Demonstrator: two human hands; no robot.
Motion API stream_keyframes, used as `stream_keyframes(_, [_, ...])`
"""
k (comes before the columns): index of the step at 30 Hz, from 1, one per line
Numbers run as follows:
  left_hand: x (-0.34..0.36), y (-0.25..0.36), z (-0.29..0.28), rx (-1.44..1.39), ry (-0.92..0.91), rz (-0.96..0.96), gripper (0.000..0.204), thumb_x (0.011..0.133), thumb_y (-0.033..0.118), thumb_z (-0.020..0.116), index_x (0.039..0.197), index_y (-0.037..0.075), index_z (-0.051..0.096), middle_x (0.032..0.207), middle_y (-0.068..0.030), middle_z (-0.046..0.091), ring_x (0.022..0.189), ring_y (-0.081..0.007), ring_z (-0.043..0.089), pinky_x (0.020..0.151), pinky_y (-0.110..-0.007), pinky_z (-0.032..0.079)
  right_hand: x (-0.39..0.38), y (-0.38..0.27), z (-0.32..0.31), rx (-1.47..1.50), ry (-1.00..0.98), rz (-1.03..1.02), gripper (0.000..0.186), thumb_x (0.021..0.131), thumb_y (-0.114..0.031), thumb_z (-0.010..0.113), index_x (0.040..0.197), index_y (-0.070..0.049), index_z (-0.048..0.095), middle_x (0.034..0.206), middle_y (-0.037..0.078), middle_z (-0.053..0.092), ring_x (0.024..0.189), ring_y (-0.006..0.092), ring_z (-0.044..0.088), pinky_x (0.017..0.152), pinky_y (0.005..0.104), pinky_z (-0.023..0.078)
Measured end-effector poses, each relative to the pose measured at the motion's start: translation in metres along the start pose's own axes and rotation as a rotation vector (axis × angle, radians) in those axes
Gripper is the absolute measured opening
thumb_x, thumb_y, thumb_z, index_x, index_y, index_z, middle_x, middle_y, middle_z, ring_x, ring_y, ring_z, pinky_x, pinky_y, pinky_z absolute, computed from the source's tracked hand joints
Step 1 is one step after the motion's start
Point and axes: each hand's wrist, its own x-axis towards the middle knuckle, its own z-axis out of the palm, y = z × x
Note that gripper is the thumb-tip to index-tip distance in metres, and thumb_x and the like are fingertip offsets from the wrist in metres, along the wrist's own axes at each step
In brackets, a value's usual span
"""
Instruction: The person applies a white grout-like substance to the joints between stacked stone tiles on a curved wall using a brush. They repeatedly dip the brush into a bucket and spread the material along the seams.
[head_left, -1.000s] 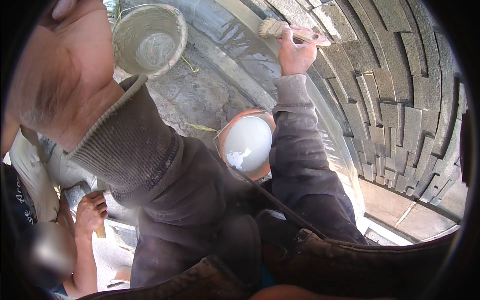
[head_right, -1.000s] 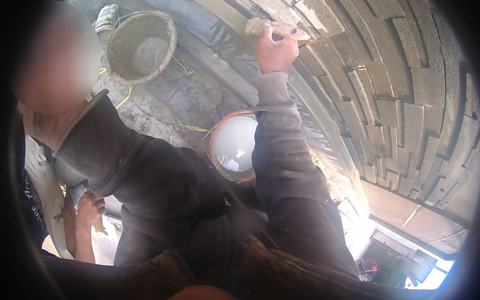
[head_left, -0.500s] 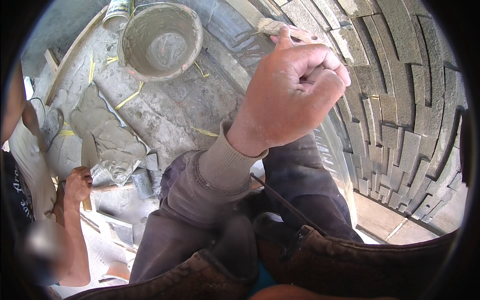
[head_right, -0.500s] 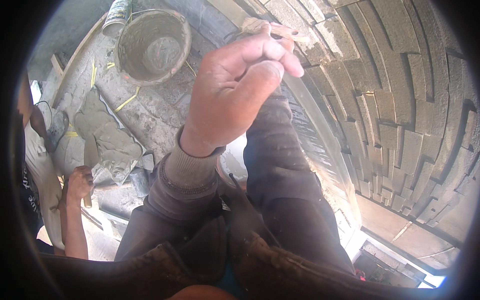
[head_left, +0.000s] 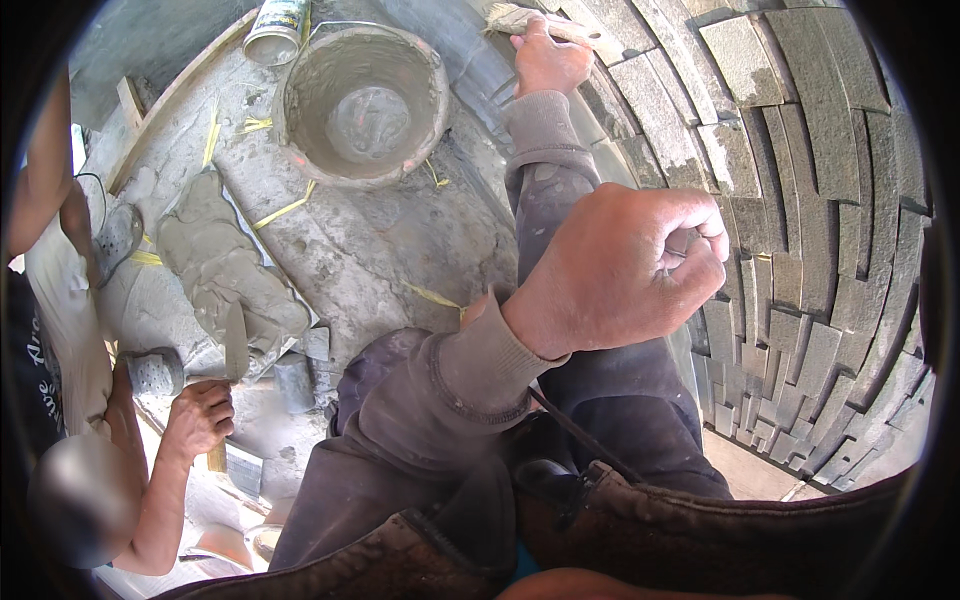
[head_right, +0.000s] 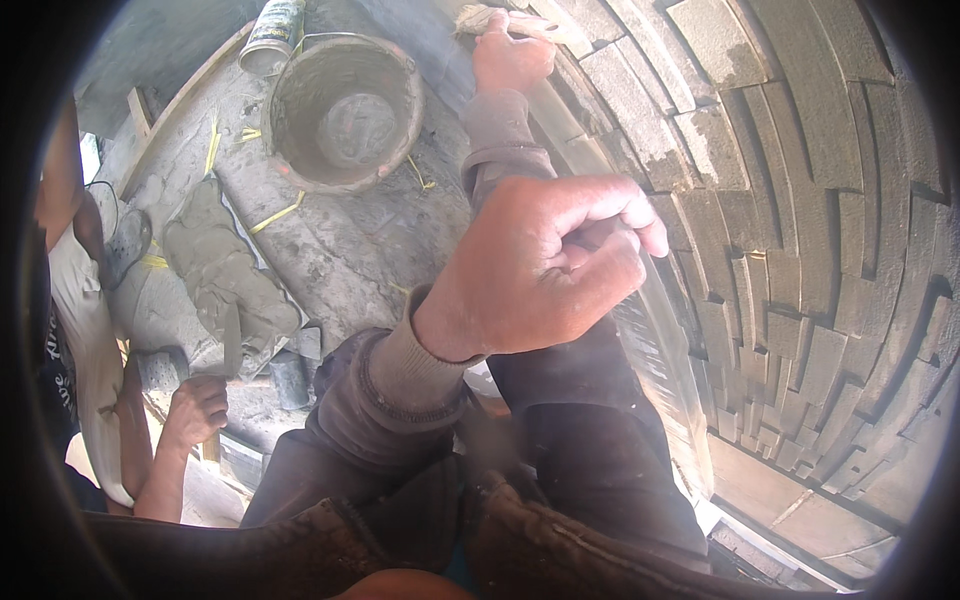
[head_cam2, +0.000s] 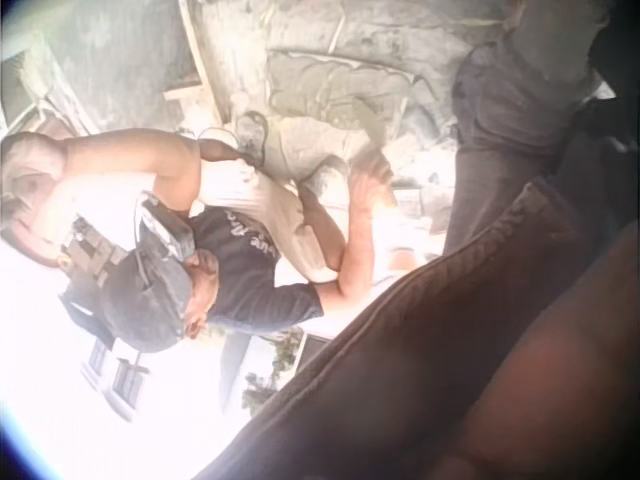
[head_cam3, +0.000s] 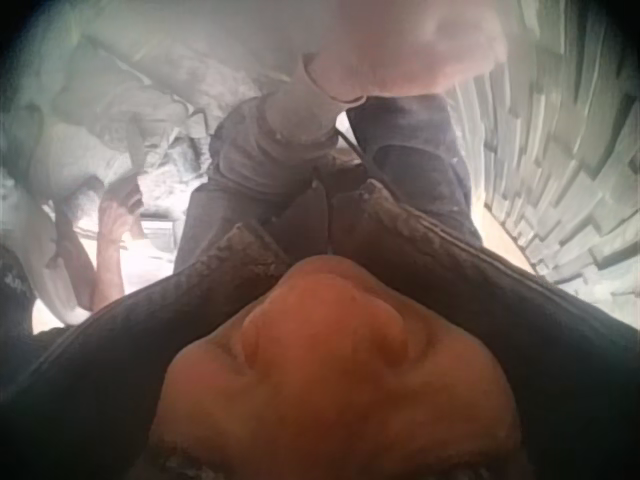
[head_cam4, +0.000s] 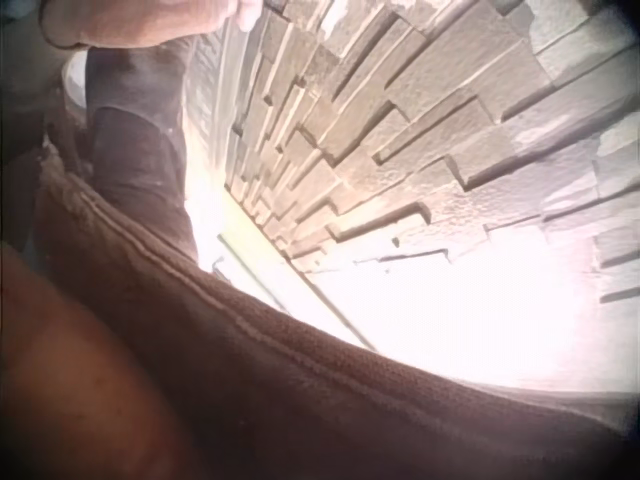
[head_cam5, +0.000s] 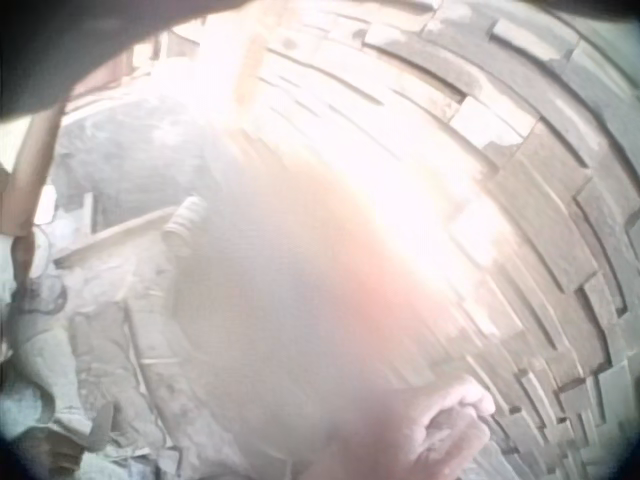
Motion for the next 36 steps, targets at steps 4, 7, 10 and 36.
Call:
stream_keyframes(4, [0.003, 0.001, 0.001, 0.009, 0.001, 0.018, 0.04, 0.098, 0.011, 0.053, 0.129, -0.013, 0.049, 0.088, -0.006, 0.044, 0.08, -0.015, 0.044, 0.083, -0.034, 0.04, 0.009, -0.003, 0.028, -0.061, -0.084, -0.034, 0.035, 0.092, -0.004, 0.072, 0.12, 0.008, 0.054, 0.108, 0.022, 0.068, 0.087, 0.0271, 0.074, 0.069, 0.0316, 0.063])
stream_keyframes(7, [0.0, 0.002, 0.003, 0.011, 0.001, 0.021, 0.039, 0.098, 0.011, 0.053, 0.129, -0.013, 0.049, 0.088, -0.0061, 0.044, 0.08, -0.0152, 0.044, 0.083, -0.034, 0.04, 0.007, -0.002, 0.036, -0.106, -0.122, -0.096, 0.033, 0.091, -0.007, 0.073, 0.117, 0.007, 0.057, 0.105, 0.022, 0.069, 0.086, 0.0283, 0.074, 0.072, 0.0334, 0.062])
stream_keyframes(10, [-0.004, 0.001, 0.003, 0.014, 0.004, 0.035, 0.039, 0.098, 0.011, 0.053, 0.129, -0.013, 0.049, 0.088, -0.0063, 0.044, 0.08, -0.0153, 0.044, 0.083, -0.034, 0.041, 0.001, 0.001, 0.046, -0.148, -0.157, -0.17, 0.032, 0.09, -0.01, 0.074, 0.114, 0.006, 0.06, 0.102, 0.022, 0.07, 0.086, 0.0296, 0.074, 0.074, 0.0351, 0.062])
stream_keyframes(36, [0.0, 0.024, -0.013, 0.037, 0.017, 0.119, 0.037, 0.098, 0.011, 0.053, 0.128, -0.012, 0.05, 0.091, -0.0077, 0.045, 0.082, -0.0165, 0.045, 0.084, -0.034, 0.041, -0.071, -0.023, -0.044, -0.207, -0.294, -0.641, 0.023, 0.09, -0.017, 0.08, 0.103, 0.0, 0.072, 0.094, 0.014, 0.074, 0.087, 0.0262, 0.073, 0.079, 0.0367, 0.059])
